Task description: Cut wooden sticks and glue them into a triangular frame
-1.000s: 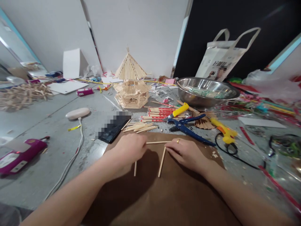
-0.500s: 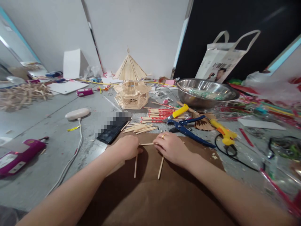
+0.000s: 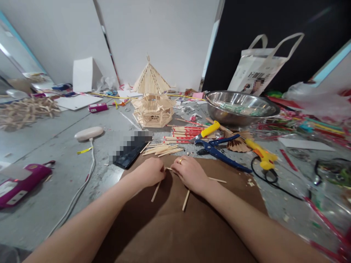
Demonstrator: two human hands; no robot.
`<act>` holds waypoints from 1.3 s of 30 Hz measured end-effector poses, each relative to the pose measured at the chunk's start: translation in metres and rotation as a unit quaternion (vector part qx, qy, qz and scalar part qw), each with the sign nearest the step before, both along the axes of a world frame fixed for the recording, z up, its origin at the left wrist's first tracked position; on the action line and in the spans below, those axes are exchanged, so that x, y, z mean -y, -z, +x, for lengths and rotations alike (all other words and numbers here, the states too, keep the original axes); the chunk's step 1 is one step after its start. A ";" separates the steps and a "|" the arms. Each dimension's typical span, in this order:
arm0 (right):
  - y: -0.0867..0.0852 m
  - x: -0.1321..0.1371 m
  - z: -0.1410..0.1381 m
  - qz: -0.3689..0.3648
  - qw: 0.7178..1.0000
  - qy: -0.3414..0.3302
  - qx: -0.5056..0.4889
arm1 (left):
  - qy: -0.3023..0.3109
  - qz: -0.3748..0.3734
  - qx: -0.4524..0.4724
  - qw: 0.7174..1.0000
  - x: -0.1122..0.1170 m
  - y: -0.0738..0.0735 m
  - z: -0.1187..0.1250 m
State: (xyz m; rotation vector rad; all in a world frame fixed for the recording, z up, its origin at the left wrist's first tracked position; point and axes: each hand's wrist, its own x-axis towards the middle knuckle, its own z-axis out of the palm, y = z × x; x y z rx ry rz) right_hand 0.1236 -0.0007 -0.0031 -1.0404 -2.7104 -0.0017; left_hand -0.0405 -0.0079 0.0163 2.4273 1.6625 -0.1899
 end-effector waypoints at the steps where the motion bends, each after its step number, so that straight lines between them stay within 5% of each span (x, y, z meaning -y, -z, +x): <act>1: 0.000 0.000 0.000 0.002 1.000 -0.001 0.000 | 0.004 -0.002 0.000 1.000 0.000 0.000 0.000; 13: 0.002 -0.002 0.002 -0.011 1.000 -0.014 -0.006 | 0.035 -0.040 0.042 0.998 -0.002 -0.004 -0.005; 24: 0.001 -0.002 0.004 -0.022 0.999 -0.024 -0.004 | 0.139 -0.067 0.071 0.985 -0.002 -0.012 -0.014; 39: 0.000 0.002 0.000 -0.002 1.000 -0.020 0.012 | 0.148 -0.035 0.057 0.987 -0.002 -0.016 -0.018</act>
